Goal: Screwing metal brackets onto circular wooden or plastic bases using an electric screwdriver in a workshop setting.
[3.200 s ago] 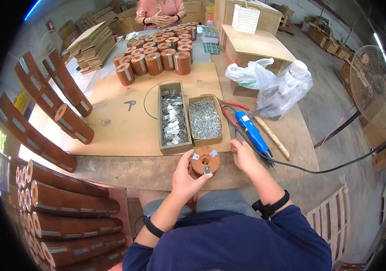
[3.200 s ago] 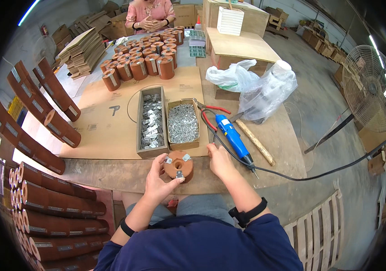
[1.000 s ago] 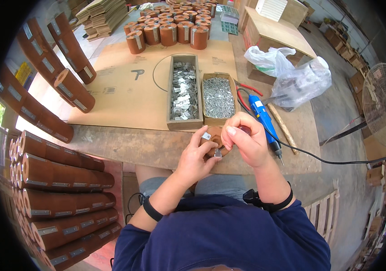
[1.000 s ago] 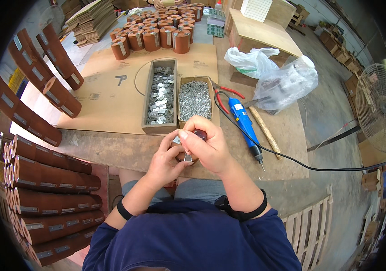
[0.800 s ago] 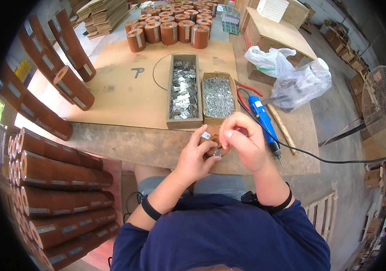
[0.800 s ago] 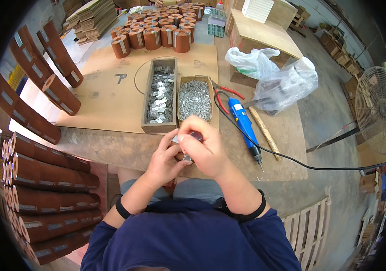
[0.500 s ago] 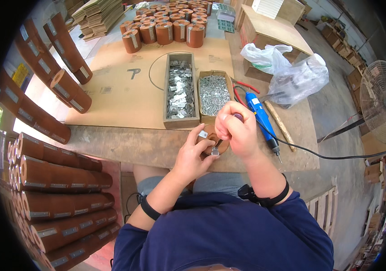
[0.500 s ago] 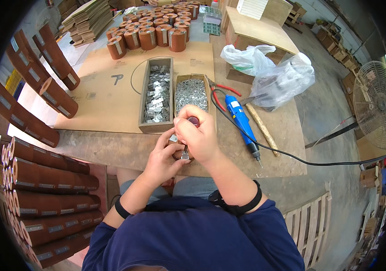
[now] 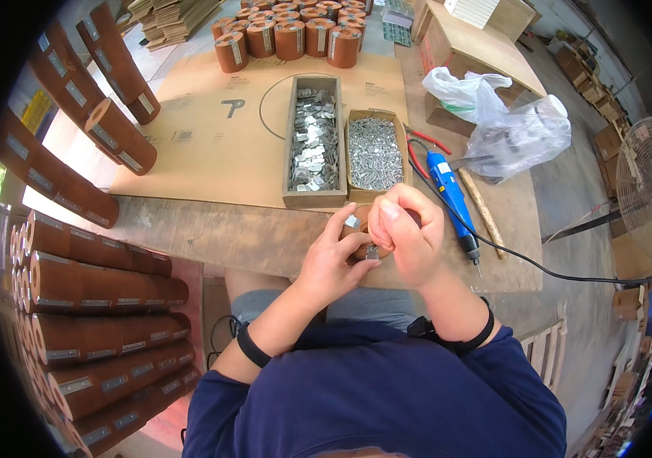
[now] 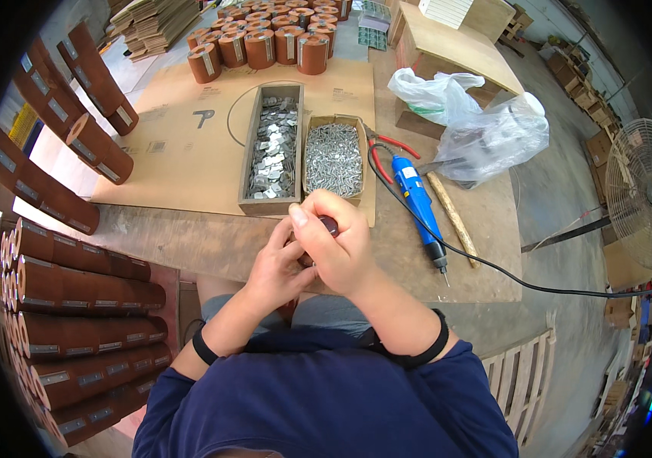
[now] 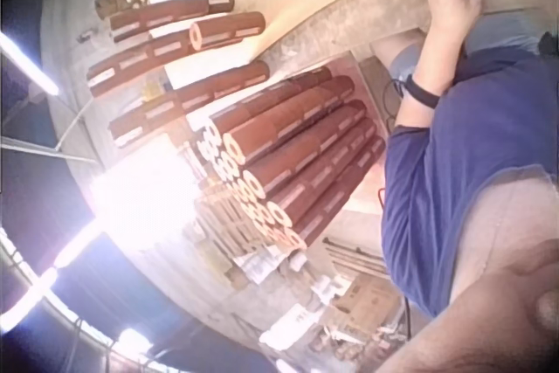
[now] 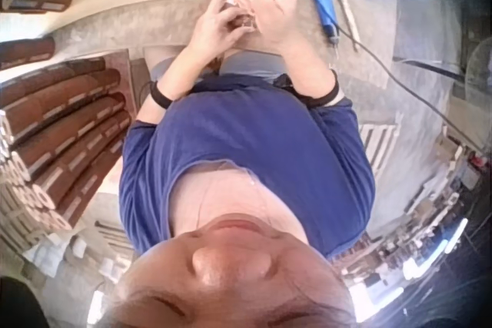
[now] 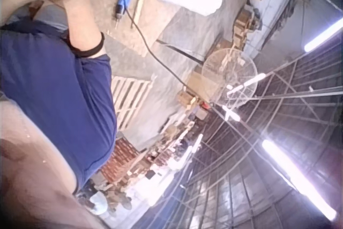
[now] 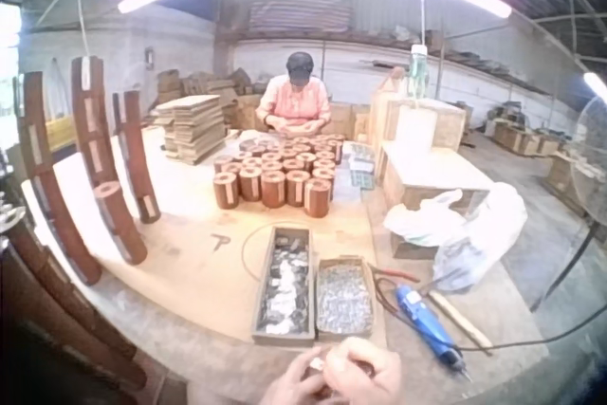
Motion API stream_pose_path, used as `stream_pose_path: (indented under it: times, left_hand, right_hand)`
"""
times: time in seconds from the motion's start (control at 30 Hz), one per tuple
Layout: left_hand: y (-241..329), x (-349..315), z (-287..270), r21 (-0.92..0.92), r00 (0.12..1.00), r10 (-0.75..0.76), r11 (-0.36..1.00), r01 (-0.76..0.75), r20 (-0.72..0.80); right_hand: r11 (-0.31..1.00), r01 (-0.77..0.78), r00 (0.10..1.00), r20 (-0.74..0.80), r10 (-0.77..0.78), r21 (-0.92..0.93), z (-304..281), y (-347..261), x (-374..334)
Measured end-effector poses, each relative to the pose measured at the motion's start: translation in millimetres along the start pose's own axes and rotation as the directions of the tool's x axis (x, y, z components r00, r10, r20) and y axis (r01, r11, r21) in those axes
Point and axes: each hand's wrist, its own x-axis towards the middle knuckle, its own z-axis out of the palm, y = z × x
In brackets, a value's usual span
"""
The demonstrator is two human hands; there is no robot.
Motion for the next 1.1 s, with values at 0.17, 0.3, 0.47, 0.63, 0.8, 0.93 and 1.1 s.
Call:
stream_pose_path:
  times: [0.17, 0.3, 0.47, 0.63, 0.8, 0.93, 1.1]
  left_hand:
    - [-4.0, -1.2, -0.9, 0.011, 1.0, 0.006, 1.0, -0.006, 0.02]
    - [1.1, -1.4, -3.3, 0.021, 0.999, -0.013, 1.0, 0.012, 0.039]
    - [-1.8, -2.7, -4.6, 0.058, 0.997, 0.059, 0.996, -0.062, 0.044]
    - [2.5, -1.6, -4.2, 0.052, 0.995, 0.031, 0.998, -0.036, 0.098]
    - [7.7, 1.2, 13.3, 0.205, 0.995, 0.081, 0.977, -0.067, -0.061]
    - [5.1, 5.0, 6.8, 0.198, 0.99, 0.141, 0.971, -0.137, -0.005]
    - [2.3, 2.9, -41.9, 0.394, 0.979, 0.089, 0.906, -0.156, 0.185]
  right_hand:
    - [0.992, -0.112, 0.949, 0.304, 0.087, 0.067, -11.0, -5.9, 10.5]
    - [0.963, -0.207, 0.898, 0.423, 0.118, 0.171, -20.1, -6.0, 18.7]
    - [0.903, -0.324, 0.788, 0.609, 0.092, 0.282, -25.4, -3.2, 30.6]
    - [0.903, -0.294, 0.81, 0.583, 0.063, 0.312, -24.4, -2.8, 28.8]
    - [0.955, -0.181, 0.871, 0.489, 0.046, 0.233, -24.7, -1.5, 22.4]
    - [0.972, -0.032, 0.926, 0.373, -0.059, 0.234, -28.7, 1.1, 10.3]
    - [0.916, 0.187, 0.98, 0.001, -0.2, 0.354, -58.1, -20.6, 3.3]
